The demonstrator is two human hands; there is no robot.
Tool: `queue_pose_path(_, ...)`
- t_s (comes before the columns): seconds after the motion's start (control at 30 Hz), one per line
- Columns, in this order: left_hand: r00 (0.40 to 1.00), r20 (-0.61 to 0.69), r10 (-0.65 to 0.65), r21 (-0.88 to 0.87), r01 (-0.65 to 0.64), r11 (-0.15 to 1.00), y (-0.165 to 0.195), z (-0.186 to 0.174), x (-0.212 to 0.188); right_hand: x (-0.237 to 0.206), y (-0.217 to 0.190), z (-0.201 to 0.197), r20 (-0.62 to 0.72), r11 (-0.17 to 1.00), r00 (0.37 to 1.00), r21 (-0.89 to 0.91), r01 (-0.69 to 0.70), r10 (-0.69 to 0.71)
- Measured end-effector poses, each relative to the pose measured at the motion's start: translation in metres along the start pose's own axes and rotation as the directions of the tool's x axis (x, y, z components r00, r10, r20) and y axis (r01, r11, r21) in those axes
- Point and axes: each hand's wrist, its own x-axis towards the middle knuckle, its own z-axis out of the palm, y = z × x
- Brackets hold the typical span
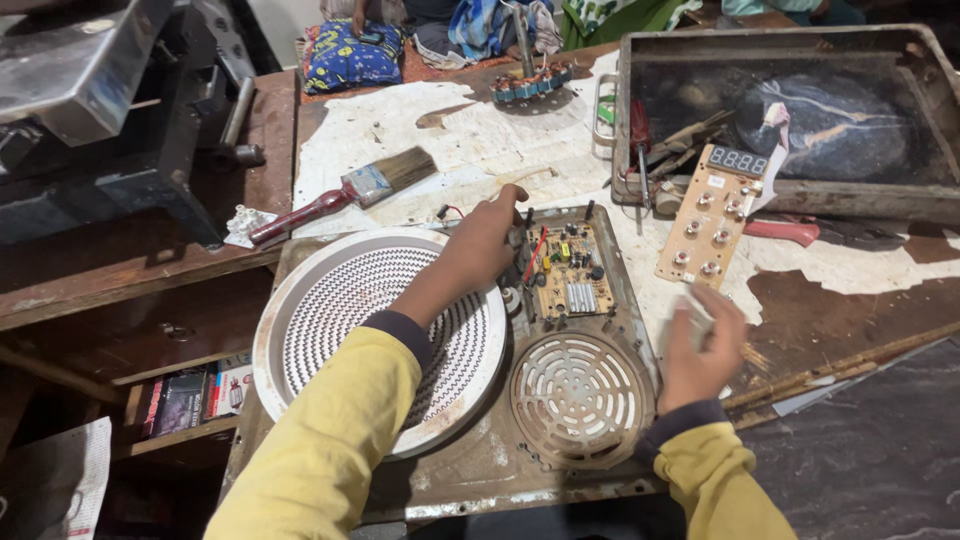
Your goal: The person uses a red-handled screwdriver to tighten screws on a circuit board inside a disassembled appliance. They then pick up a control panel with a digital display and buttons, align it over the board, and secure it with additional screws.
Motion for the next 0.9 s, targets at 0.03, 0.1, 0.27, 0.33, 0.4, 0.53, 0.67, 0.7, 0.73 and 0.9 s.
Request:
queue_pose_path(0.03, 0.999, -0.032, 0.038, -0.016, -0.038, 0.999, -0.050, -0.018, -0.024, -0.038, -0.003, 0.045, -0.092, 0.998, 0.994, 0.002, -0.060, 0.060)
queue_pose_path(0.1, 0.996, -0.062, 0.058, -0.033, -0.060, 0.998, -0.125, -0.045, -0.040, -0.077, 0.001, 0.119, -0.193, 0.998, 0.979, 0.035, -0.056, 0.062)
queue_pose_path(0.27, 0.990, -0.108, 0.086, 0.020, -0.085, 0.996, -0.199, -0.096, -0.049, -0.104, 0.020, 0.191, -0.356, 0.985, 0.924, -0.043, -0.167, 0.141)
queue_pose_path(0.33, 0.989, -0.132, 0.062, 0.061, -0.054, 0.997, -0.219, -0.116, -0.051, -0.107, 0.035, 0.205, -0.353, 0.967, 0.928, -0.168, -0.191, 0.122)
queue_pose_path(0.4, 0.977, -0.187, 0.099, 0.081, -0.085, 0.993, -0.246, -0.138, -0.052, -0.106, 0.051, 0.217, -0.253, 0.882, 0.966, -0.465, -0.075, -0.051)
queue_pose_path(0.53, 0.935, -0.338, 0.106, 0.112, -0.072, 0.991, -0.292, -0.182, -0.062, -0.091, 0.068, 0.226, -0.178, 0.778, 0.983, -0.623, -0.085, -0.036)
queue_pose_path(0.67, 0.927, -0.319, -0.196, 0.011, 0.210, 0.978, -0.343, -0.228, -0.095, -0.089, 0.079, 0.223, -0.123, 0.724, 0.989, -0.690, -0.027, -0.081)
queue_pose_path(0.7, 0.912, -0.309, -0.269, 0.000, 0.283, 0.959, -0.355, -0.235, -0.101, -0.089, 0.080, 0.226, -0.128, 0.710, 0.987, -0.704, -0.025, -0.093)
queue_pose_path(0.73, 0.891, -0.298, -0.342, -0.011, 0.355, 0.935, -0.365, -0.238, -0.105, -0.089, 0.082, 0.229, -0.132, 0.696, 0.986, -0.718, -0.023, -0.104)
queue_pose_path(0.9, 0.883, -0.123, -0.454, 0.048, 0.462, 0.886, -0.400, -0.235, -0.111, -0.088, 0.093, 0.241, -0.192, 0.859, 0.972, -0.512, 0.019, -0.135)
